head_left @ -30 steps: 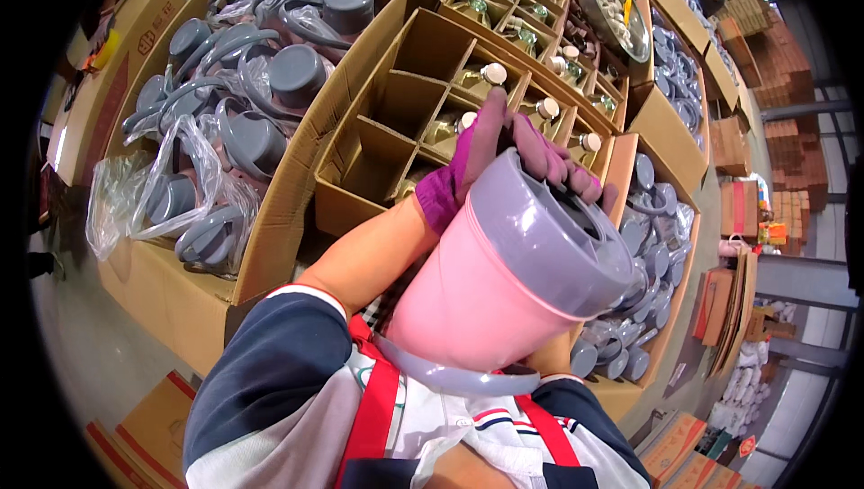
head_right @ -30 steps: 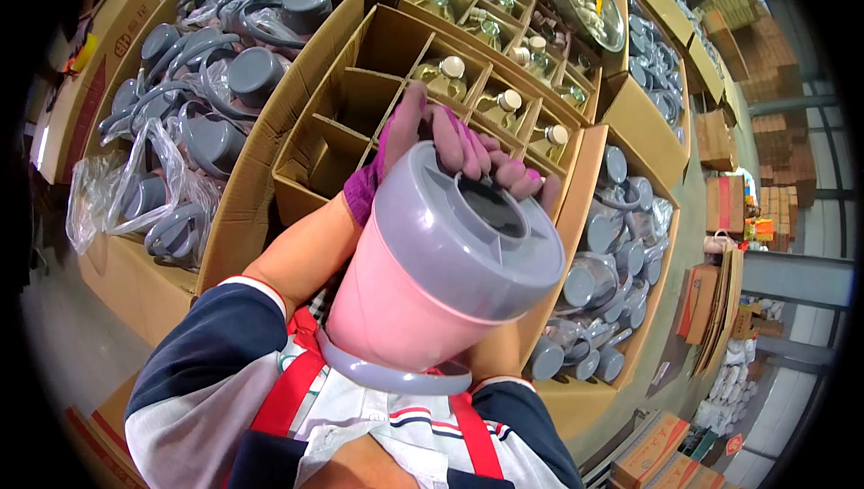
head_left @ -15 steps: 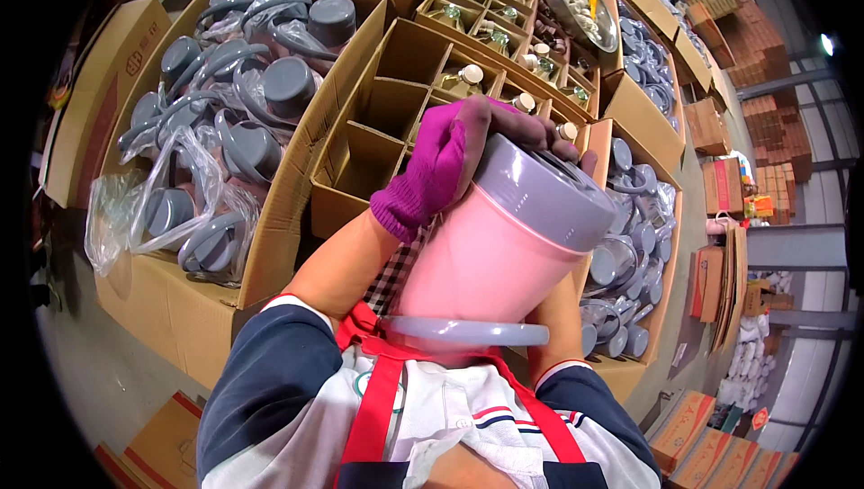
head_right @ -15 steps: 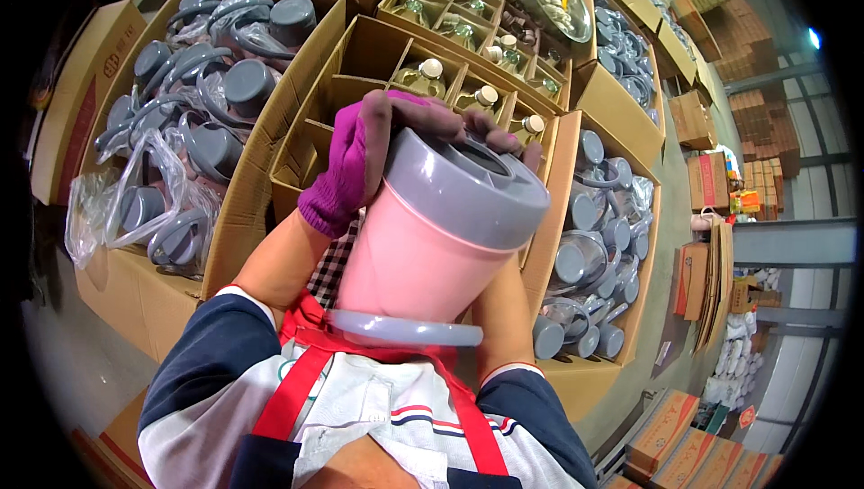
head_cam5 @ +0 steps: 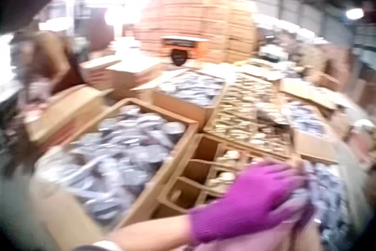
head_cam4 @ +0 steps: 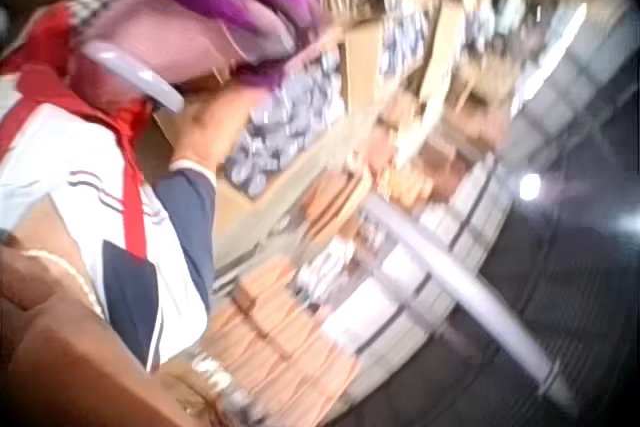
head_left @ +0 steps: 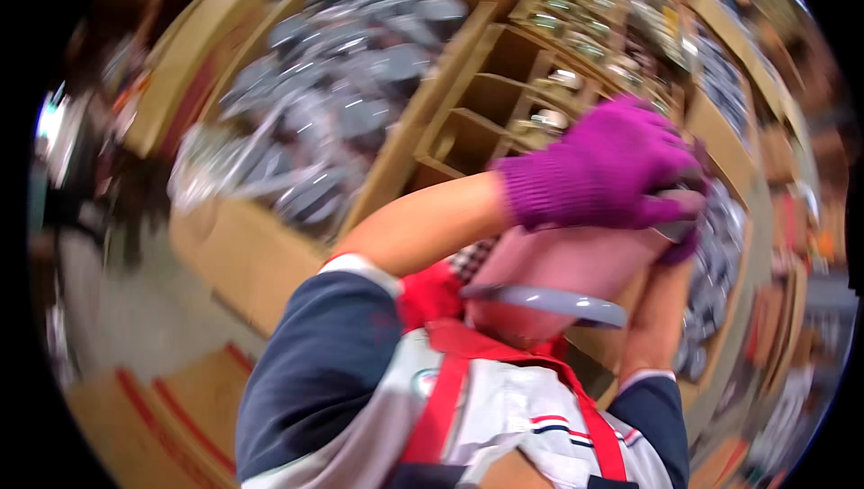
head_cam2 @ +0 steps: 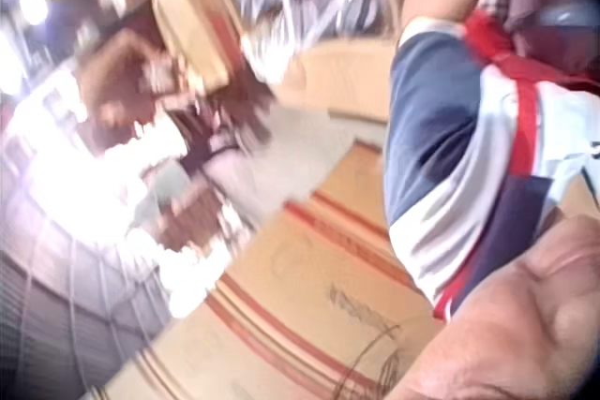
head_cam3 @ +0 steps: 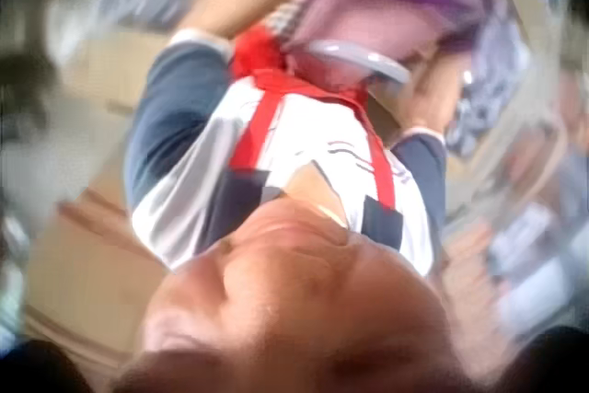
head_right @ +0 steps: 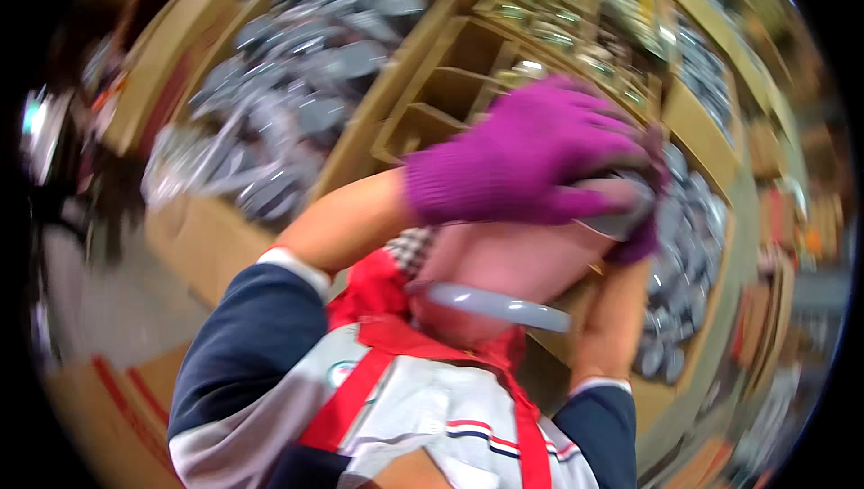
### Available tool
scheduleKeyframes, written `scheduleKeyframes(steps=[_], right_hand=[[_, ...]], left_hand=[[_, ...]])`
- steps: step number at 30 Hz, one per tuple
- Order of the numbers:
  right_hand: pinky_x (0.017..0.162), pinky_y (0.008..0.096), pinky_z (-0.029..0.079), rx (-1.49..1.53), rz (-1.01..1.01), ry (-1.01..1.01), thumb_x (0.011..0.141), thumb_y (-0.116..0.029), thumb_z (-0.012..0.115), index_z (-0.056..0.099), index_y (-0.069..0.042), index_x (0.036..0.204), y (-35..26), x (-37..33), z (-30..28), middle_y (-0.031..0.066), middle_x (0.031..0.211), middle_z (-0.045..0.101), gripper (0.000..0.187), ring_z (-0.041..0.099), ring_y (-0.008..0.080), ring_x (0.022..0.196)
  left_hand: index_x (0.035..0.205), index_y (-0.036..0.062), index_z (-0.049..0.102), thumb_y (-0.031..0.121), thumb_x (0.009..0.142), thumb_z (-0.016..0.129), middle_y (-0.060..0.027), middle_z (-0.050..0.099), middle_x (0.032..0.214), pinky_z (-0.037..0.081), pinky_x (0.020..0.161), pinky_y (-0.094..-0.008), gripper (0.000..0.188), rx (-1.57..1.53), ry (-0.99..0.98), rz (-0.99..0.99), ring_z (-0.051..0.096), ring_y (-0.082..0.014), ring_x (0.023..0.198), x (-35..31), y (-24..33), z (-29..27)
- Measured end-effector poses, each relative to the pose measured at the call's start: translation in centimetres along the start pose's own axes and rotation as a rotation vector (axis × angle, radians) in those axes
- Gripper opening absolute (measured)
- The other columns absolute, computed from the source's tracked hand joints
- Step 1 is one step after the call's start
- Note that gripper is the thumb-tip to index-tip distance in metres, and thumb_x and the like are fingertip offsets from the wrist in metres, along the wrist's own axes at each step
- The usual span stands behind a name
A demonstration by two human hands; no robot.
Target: The person sits on the floor in a warehouse and assembles pink plastic containers with grey lids. They pick up a container body and a lid, screw the lid onto the body, and then place the assembled unit into a clear plastic bag. This process is repeated for multiple units throughout the clip.
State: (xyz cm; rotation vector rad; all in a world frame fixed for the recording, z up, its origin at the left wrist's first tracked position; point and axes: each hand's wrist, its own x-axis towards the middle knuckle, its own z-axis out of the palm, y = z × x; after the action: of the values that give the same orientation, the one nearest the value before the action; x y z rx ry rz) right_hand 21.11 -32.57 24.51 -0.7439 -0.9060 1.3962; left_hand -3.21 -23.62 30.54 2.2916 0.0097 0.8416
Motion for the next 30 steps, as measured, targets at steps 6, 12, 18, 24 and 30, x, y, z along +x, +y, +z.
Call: scheduleKeyframes(steps=[6,12,18,24,30], right_hand=[[0.096,0.0355,0.046,-1.063,0.173,-0.250,0.091,-0.028,0.061,0.067,0.003,0.119,-6.1,3.0,5.5,0.0114,0.108,0.068,0.043,0.062,0.0238,0.105],[0.074,0.0267,0.050,-1.307,0.388,-0.158,0.073,-0.009,0.076,0.066,0.002,0.095,-6.3,5.5,5.5,0.0046,0.091,0.066,0.026,0.061,0.0125,0.079],[0.066,0.0228,0.051,-1.324,0.529,-0.214,0.073,-0.013,0.077,0.067,0.003,0.087,-4.6,12.0,7.4,0.0039,0.075,0.065,0.023,0.062,0.0108,0.069],[0.099,0.0347,0.046,-0.627,0.200,-0.107,0.097,-0.053,0.055,0.040,-0.001,0.146,0.0,16.2,9.4,0.0128,0.137,0.054,0.073,0.058,0.0189,0.116],[0.110,0.0375,0.039,-0.317,0.072,-0.255,0.103,-0.039,0.043,0.046,0.002,0.141,-1.8,10.7,-7.1,0.0154,0.140,0.051,0.057,0.049,0.0280,0.132]], left_hand=[[0.131,0.0102,0.061,0.020,0.090,0.071,-0.0097,0.061,0.134,0.035,0.113,-0.0428,0.044,0.131,0.591,-0.112,0.052,-0.0298,0.130,-13.5,-8.3,-6.7],[0.126,0.0025,0.061,0.054,0.077,0.074,-0.0211,0.063,0.124,0.044,0.102,-0.0462,0.072,1.963,1.221,-1.290,0.059,-0.0381,0.115,-45.1,-9.3,-24.8],[0.113,0.0038,0.067,0.052,0.079,0.068,-0.0219,0.069,0.100,0.050,0.087,-0.0457,0.060,1.279,0.693,-1.563,0.067,-0.0356,0.092,-49.1,-14.6,-27.7],[0.120,0.0054,0.060,0.028,0.091,0.059,-0.0169,0.068,0.092,0.054,0.076,-0.0415,0.037,0.383,0.298,-0.495,0.068,-0.0278,0.081,-10.2,-16.1,-11.5],[0.117,0.0097,0.062,0.020,0.094,0.059,-0.0124,0.065,0.089,0.052,0.078,-0.0347,0.025,0.212,0.329,-0.640,0.064,-0.0225,0.086,-3.3,-20.0,-0.3]])
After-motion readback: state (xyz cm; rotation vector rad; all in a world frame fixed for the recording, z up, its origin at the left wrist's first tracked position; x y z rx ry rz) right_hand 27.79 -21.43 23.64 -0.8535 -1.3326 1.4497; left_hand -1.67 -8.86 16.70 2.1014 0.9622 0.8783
